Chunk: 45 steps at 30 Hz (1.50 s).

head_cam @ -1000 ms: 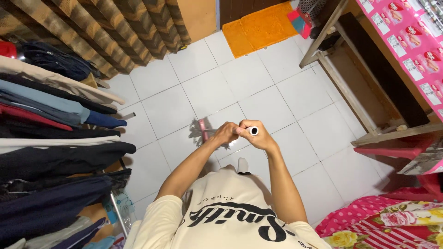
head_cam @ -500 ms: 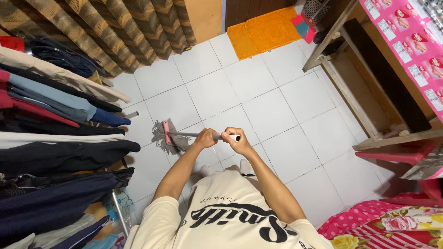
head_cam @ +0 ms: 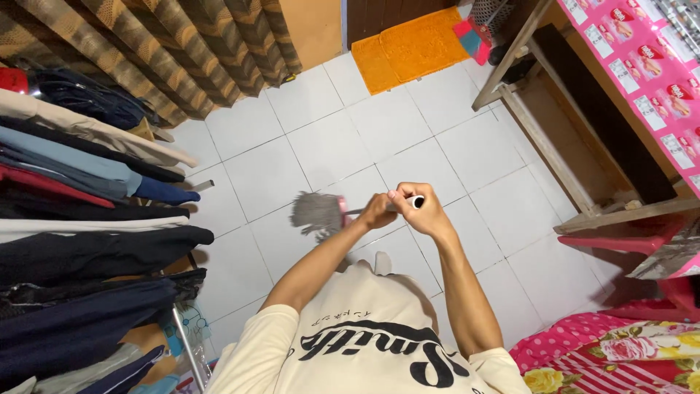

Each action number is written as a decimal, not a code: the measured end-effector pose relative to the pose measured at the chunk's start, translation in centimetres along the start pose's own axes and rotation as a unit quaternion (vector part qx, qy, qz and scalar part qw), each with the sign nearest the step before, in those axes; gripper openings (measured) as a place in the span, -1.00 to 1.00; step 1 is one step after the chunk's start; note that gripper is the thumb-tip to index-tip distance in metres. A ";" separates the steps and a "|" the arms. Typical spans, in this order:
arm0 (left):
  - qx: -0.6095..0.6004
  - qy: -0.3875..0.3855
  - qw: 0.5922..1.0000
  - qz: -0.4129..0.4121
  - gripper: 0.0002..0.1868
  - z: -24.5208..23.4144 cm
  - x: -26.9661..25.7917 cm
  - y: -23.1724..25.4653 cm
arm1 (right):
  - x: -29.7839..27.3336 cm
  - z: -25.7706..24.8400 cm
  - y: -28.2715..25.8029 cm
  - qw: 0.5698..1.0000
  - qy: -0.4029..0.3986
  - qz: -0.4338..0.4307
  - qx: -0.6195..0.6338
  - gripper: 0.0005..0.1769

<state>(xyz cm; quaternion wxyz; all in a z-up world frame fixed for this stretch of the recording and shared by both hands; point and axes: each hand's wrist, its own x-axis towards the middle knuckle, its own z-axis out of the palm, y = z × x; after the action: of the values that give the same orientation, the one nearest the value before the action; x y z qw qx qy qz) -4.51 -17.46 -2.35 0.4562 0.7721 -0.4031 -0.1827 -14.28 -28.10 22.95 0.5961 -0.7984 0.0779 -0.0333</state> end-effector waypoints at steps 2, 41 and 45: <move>-0.063 -0.015 0.998 -0.014 -0.83 0.1 1.1 3.8 | -0.2 -1.0 -0.4 0.999 0.001 -0.038 -0.022 -0.56; 0.146 -0.059 0.960 -0.230 -0.80 -18.9 -12.1 -9.9 | 5.7 20.8 8.9 0.987 -0.023 -0.022 0.156 -0.62; 0.148 -0.077 0.940 -0.297 -0.75 -19.5 -11.1 -9.0 | 7.2 19.8 8.1 0.992 -0.053 -0.031 0.108 -0.60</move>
<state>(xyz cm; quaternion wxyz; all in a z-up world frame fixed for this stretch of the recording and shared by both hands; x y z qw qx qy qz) 5.52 4.44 -0.85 0.2294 0.8991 -0.2119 -0.3068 -4.93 -12.76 9.17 0.6810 -0.7319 0.0175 -0.0175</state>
